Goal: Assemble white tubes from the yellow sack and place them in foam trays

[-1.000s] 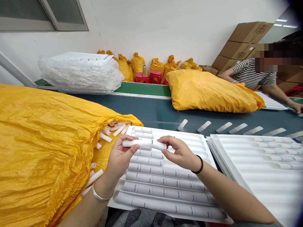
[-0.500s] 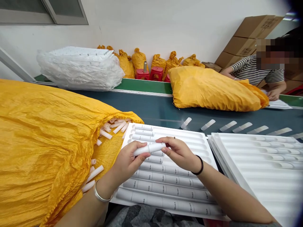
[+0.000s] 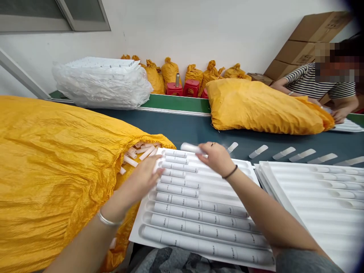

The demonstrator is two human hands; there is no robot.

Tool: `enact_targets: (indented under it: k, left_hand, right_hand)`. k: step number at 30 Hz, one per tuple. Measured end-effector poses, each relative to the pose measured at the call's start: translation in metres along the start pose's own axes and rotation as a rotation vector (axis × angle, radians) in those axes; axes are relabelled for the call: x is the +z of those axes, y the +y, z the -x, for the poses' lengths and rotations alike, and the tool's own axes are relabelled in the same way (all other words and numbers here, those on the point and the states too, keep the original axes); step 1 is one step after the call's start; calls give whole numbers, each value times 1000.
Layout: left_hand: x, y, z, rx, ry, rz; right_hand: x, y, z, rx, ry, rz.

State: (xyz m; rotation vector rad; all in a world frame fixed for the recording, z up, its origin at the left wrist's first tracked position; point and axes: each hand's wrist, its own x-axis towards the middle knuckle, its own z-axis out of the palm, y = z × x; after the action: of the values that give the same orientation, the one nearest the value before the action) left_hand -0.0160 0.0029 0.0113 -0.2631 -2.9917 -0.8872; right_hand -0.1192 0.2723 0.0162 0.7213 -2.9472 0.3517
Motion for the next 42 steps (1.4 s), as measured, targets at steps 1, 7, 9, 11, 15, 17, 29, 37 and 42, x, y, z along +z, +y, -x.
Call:
enact_targets:
  k: [1,7,9,11,15,17,29,37,42]
  left_hand:
    - [-5,-19,-7,-37,44,-143]
    - [-3,-95,-27,-164,92,-431]
    - [2,-99,-28,-132,102,-407]
    - [4,-96,-28,-81,113,-361]
    - [-1,-69,-21,35,172,-224]
    - [-1,-47,-13,85,258,-79]
    - [23,36,9,-79,413,1225]
    - [32,44,14,-157,283,1217]
    - [23,47,23,-119,-108,806]
  right_hand:
    - [4,14,-14,132,-19,1]
    - [39,66,-56,418,-277,-7]
    - [42,70,-56,437,-352,-6]
    - [36,72,-53,444,-386,10]
    - [7,64,-42,434,-337,76]
    - [1,47,-28,341,-303,58]
    - [18,-26,48,-93,-65,-334]
    - [-12,-32,77,-312,194,-755]
    - [-14,-29,76,-498,121,-596]
